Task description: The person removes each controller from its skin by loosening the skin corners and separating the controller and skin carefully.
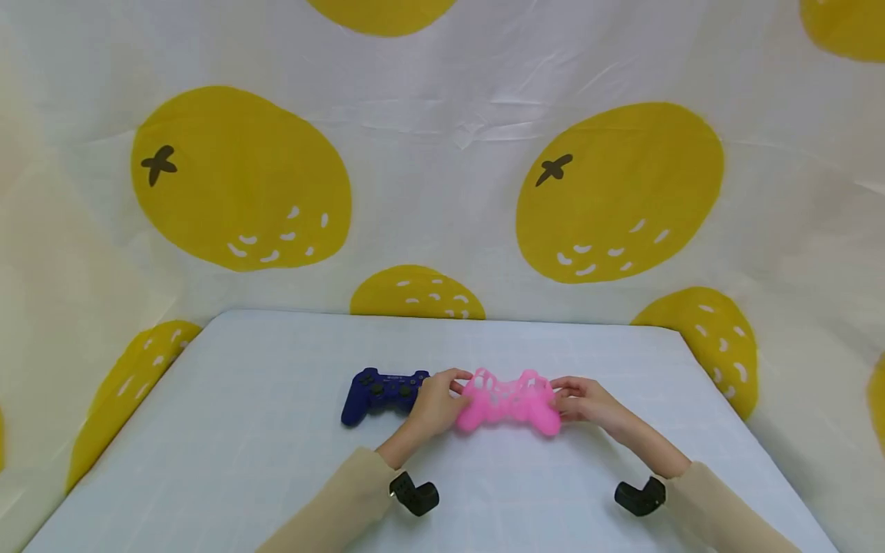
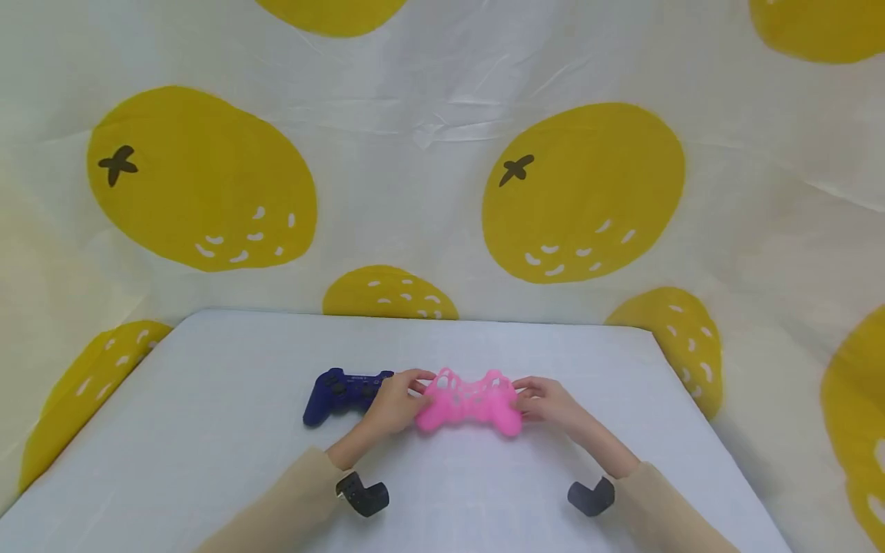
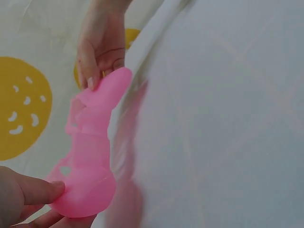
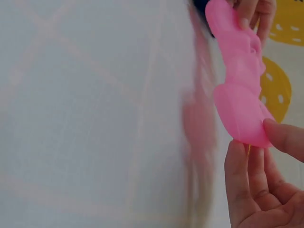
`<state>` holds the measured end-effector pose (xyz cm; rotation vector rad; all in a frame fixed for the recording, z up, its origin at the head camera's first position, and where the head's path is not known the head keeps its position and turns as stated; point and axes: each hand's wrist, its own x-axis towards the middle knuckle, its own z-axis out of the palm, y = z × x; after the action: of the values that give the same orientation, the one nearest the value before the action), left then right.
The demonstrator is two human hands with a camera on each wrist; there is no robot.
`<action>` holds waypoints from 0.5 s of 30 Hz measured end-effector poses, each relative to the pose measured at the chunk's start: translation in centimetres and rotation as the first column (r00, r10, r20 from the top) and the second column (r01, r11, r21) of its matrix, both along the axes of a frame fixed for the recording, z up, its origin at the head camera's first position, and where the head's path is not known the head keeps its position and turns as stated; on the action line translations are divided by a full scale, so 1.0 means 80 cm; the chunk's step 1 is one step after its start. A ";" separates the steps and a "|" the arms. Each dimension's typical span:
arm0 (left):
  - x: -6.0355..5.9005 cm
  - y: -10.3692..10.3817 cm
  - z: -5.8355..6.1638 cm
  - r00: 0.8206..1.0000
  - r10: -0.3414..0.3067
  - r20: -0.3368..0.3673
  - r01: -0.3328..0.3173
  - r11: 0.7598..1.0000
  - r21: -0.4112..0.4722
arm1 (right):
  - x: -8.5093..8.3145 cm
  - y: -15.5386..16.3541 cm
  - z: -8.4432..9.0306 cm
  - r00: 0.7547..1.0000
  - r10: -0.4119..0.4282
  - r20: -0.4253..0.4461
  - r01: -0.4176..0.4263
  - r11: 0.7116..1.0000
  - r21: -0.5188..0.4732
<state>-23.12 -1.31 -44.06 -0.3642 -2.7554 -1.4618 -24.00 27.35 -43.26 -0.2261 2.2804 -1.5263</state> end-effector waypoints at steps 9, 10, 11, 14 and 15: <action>0.010 0.018 -0.008 0.993 0.071 -0.093 -0.081 0.990 -0.112 | -0.011 0.001 -0.021 1.000 -0.019 0.019 0.017 0.995 0.096; 0.011 0.019 -0.008 0.992 0.073 -0.107 -0.087 0.988 -0.130 | -0.011 0.000 -0.022 0.999 -0.024 0.024 0.022 0.995 0.100; 0.012 0.020 -0.008 0.990 0.070 -0.120 -0.087 0.986 -0.142 | -0.011 0.000 -0.023 0.999 -0.028 0.028 0.025 0.994 0.104; 0.016 0.020 -0.009 0.986 0.029 -0.165 -0.056 0.985 -0.161 | -0.009 0.000 -0.021 0.999 -0.039 0.031 0.036 0.994 0.104; 0.016 0.021 -0.009 0.984 0.017 -0.176 -0.046 0.986 -0.162 | -0.008 0.000 -0.021 0.999 -0.042 0.029 0.039 0.994 0.105</action>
<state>-21.83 0.33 -44.78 -0.4263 -2.7335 -1.1376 -24.63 27.36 -44.90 -0.1269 2.3456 -1.4151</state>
